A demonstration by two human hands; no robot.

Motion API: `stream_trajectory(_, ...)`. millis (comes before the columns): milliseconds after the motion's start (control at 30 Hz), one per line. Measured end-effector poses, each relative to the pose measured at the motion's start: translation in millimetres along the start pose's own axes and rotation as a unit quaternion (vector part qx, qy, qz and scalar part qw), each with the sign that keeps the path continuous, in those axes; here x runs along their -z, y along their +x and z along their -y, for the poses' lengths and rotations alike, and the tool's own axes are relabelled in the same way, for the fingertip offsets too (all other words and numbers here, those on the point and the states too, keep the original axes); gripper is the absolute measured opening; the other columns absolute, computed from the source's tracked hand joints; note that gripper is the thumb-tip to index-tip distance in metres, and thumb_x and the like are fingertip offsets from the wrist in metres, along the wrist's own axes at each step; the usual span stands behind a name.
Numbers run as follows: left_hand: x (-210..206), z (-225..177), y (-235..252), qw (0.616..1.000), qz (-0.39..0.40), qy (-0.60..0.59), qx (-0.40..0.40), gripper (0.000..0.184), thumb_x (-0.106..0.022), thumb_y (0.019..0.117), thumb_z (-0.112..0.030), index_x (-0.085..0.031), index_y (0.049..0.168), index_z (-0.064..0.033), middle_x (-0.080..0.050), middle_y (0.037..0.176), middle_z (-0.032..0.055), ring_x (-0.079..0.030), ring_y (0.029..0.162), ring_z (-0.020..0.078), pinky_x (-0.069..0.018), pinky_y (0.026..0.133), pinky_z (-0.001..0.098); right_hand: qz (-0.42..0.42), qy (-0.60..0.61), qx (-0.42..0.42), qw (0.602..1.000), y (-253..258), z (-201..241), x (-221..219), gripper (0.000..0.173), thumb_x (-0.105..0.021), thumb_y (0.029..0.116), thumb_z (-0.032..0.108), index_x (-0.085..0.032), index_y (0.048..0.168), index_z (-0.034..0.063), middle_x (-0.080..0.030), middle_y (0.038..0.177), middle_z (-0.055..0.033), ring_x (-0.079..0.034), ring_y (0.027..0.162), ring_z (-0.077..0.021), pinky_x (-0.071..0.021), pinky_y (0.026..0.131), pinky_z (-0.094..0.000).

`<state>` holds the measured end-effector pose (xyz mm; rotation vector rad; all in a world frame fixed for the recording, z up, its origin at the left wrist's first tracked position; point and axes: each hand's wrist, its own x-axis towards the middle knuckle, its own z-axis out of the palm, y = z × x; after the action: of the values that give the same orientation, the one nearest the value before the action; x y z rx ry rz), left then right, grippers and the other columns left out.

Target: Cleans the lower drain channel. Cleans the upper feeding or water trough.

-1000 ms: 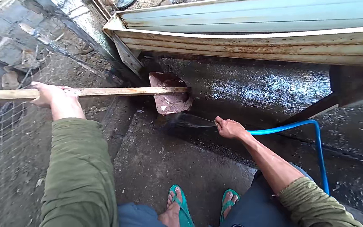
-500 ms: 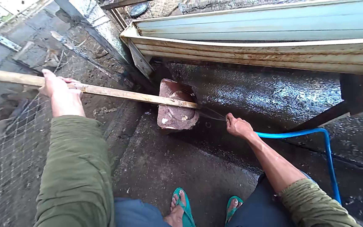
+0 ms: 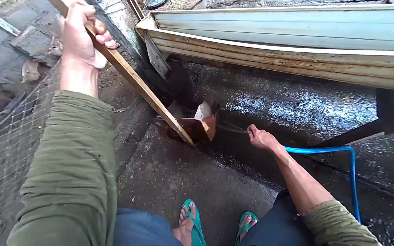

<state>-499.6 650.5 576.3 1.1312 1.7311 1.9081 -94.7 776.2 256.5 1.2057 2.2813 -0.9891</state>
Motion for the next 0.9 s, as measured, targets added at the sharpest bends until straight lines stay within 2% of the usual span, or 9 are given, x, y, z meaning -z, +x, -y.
stream_trajectory(100, -20.5, -9.7, -4.0, 0.993, 0.105, 0.044, -0.002, 0.027, -0.029, 0.1017, -0.01, -0.048, 0.086, -0.0222, -0.053, 0.056, -0.0095, -0.047, 0.044, 0.0028, -0.0453, 0.046, 0.0184, 0.007, 0.003, 0.008, 1.0, -0.4, -1.2, 0.0, 0.043, -0.03, 0.1114, 0.033, -0.041, 0.15, 0.0176, -0.067, 0.123, -0.0244, -0.065, 0.117, -0.0441, -0.0497, 0.095, -0.0629)
stream_trajectory(167, -31.9, -10.2, -4.5, 0.985, 0.157, 0.072, -0.012, 0.022, -0.035, 0.0913, -0.007, -0.049, 0.085, -0.0229, -0.055, 0.057, -0.0096, -0.049, 0.043, 0.0038, -0.0465, 0.044, 0.0205, 0.009, 0.004, 0.01, 1.0, -0.3, -2.5, -0.6, 0.043, -0.03, 0.1114, 0.033, -0.041, 0.15, 0.0168, -0.067, 0.123, -0.025, -0.065, 0.117, -0.0447, -0.0496, 0.095, -0.0636)
stream_trajectory(233, -44.3, -6.7, -4.4, 0.977, 0.195, 0.087, -0.015, 0.019, -0.04, 0.0848, -0.007, -0.047, 0.079, -0.0238, -0.049, 0.051, -0.0098, -0.048, 0.04, 0.0053, -0.048, 0.042, 0.0251, 0.007, 0.004, 0.011, 1.0, 0.1, -3.4, -0.9, 0.043, -0.03, 0.1114, 0.033, -0.041, 0.15, 0.0174, -0.067, 0.122, -0.0246, -0.066, 0.116, -0.0443, -0.0499, 0.094, -0.0634)
stream_trajectory(367, -65.5, 11.0, -13.8, 0.954, 0.274, 0.113, -0.047, 0.013, -0.046, 0.0914, -0.013, -0.048, 0.082, -0.0214, -0.048, 0.047, -0.0107, -0.049, 0.037, 0.0052, -0.0501, 0.039, 0.0269, 0.012, 0.002, 0.024, 1.0, 0.5, -5.7, -3.0, 0.045, -0.032, 0.112, 0.032, -0.034, 0.155, 0.0212, -0.068, 0.12, -0.0255, -0.066, 0.113, -0.0462, -0.0501, 0.094, -0.0639)
stream_trajectory(467, -75.3, 18.7, -28.1, 0.928, 0.328, 0.167, -0.06, 0.01, -0.051, 0.0909, -0.012, -0.052, 0.083, -0.0177, -0.048, 0.048, -0.0096, -0.049, 0.038, 0.0052, -0.0498, 0.04, 0.0267, 0.015, 0.004, 0.028, 0.999, 1.4, -7.2, -5.5, 0.048, -0.033, 0.1118, 0.033, -0.03, 0.159, 0.025, -0.068, 0.12, -0.0258, -0.066, 0.112, -0.0468, -0.0503, 0.094, -0.0642)
stream_trajectory(600, -91.5, 16.8, -44.3, 0.892, 0.391, 0.222, -0.049, 0.004, -0.055, 0.0856, -0.015, -0.054, 0.081, -0.0154, -0.048, 0.05, -0.0087, -0.048, 0.038, 0.0044, -0.0456, 0.038, 0.0247, 0.024, -0.001, 0.02, 0.999, 5.7, -6.5, -7.7, 0.05, -0.033, 0.112, 0.034, -0.027, 0.161, 0.0236, -0.067, 0.122, -0.0268, -0.066, 0.114, -0.0472, -0.0498, 0.096, -0.0642)
stream_trajectory(700, -107.3, 10.1, -56.3, 0.858, 0.436, 0.27, -0.037, 0.011, -0.056, 0.0872, -0.011, -0.055, 0.077, -0.0131, -0.048, 0.051, -0.0065, -0.046, 0.038, 0.0048, -0.0426, 0.038, 0.0246, 0.028, -0.011, 0.02, 0.999, 9.0, -6.2, -9.6, 0.051, -0.033, 0.1123, 0.034, -0.024, 0.162, 0.0228, -0.067, 0.122, -0.0276, -0.066, 0.113, -0.0475, -0.05, 0.095, -0.0643)
stream_trajectory(800, -119.5, 8.3, -65.2, 0.818, 0.474, 0.32, -0.056, 0.013, -0.06, 0.0856, -0.015, -0.059, 0.072, -0.0131, -0.051, 0.053, -0.0055, -0.047, 0.039, 0.0053, -0.0411, 0.037, 0.0269, 0.027, -0.019, 0.015, 0.999, 9.6, -4.4, -11.2, 0.052, -0.034, 0.1123, 0.035, -0.025, 0.162, 0.0227, -0.067, 0.121, -0.0285, -0.066, 0.112, -0.0489, -0.05, 0.095, -0.0647)
stream_trajectory(900, -120.2, 2.8, -75.0, 0.798, 0.496, 0.334, -0.074, 0.018, -0.062, 0.0866, -0.016, -0.057, 0.07, -0.0131, -0.051, 0.055, -0.0053, -0.048, 0.042, 0.0055, -0.0398, 0.039, 0.0272, 0.026, -0.026, 0.014, 0.999, 11.4, -2.8, -14.2, 0.053, -0.035, 0.1121, 0.035, -0.024, 0.163, 0.0224, -0.067, 0.122, -0.0296, -0.066, 0.113, -0.0496, -0.0498, 0.096, -0.0654)
